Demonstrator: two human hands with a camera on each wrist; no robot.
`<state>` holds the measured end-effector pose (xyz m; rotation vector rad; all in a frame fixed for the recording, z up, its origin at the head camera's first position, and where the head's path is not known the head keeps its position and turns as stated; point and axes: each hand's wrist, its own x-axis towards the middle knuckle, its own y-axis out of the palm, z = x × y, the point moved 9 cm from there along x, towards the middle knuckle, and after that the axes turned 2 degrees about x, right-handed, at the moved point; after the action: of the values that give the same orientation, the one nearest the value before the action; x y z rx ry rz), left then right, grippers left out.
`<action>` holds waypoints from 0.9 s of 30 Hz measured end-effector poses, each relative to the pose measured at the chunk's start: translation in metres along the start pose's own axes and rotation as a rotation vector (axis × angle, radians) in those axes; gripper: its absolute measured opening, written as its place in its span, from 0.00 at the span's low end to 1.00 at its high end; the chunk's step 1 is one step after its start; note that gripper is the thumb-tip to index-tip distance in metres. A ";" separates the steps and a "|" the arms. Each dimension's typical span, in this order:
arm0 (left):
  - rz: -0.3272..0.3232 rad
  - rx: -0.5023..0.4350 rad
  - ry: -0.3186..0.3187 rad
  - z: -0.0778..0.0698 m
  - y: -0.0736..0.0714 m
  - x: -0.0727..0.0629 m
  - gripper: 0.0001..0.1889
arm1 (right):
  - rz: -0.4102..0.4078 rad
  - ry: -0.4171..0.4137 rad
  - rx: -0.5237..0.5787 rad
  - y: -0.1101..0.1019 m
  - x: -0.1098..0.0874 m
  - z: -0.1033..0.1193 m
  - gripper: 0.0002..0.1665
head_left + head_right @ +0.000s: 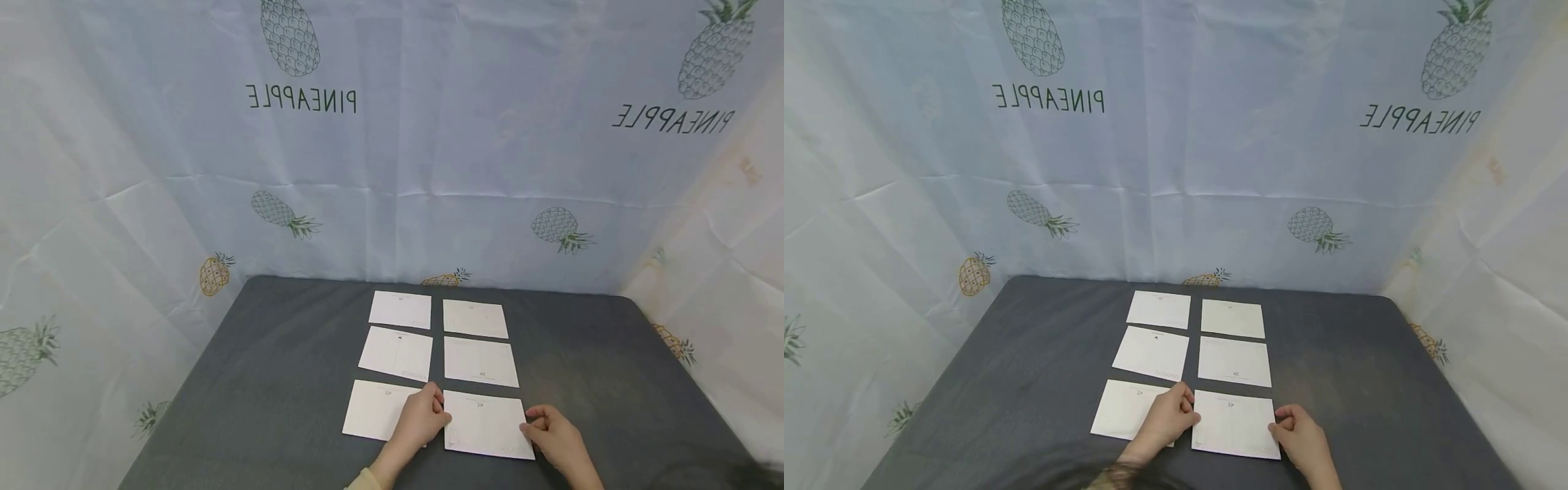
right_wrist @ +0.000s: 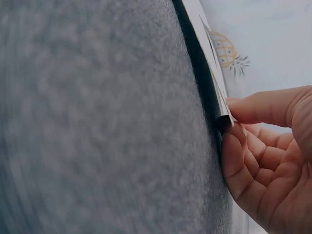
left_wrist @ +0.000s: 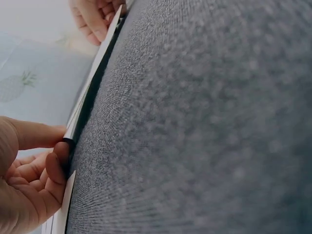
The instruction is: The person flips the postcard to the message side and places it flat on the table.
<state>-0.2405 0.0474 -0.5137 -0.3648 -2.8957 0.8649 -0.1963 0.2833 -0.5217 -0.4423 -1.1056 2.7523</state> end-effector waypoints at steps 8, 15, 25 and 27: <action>-0.011 0.054 0.057 -0.009 0.001 -0.001 0.08 | -0.019 -0.012 -0.072 -0.002 -0.001 0.004 0.21; 0.004 0.081 0.068 -0.011 0.002 -0.001 0.07 | -0.038 -0.025 -0.112 -0.004 -0.002 0.010 0.22; 0.026 0.188 0.090 -0.017 0.007 -0.003 0.05 | -0.026 0.014 -0.180 -0.003 -0.003 0.008 0.23; 0.032 0.205 0.103 -0.019 0.007 -0.003 0.04 | -0.030 0.010 -0.176 -0.003 -0.003 0.008 0.23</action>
<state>-0.2332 0.0623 -0.5012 -0.4229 -2.6829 1.1015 -0.1962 0.2795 -0.5131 -0.4566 -1.3469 2.6351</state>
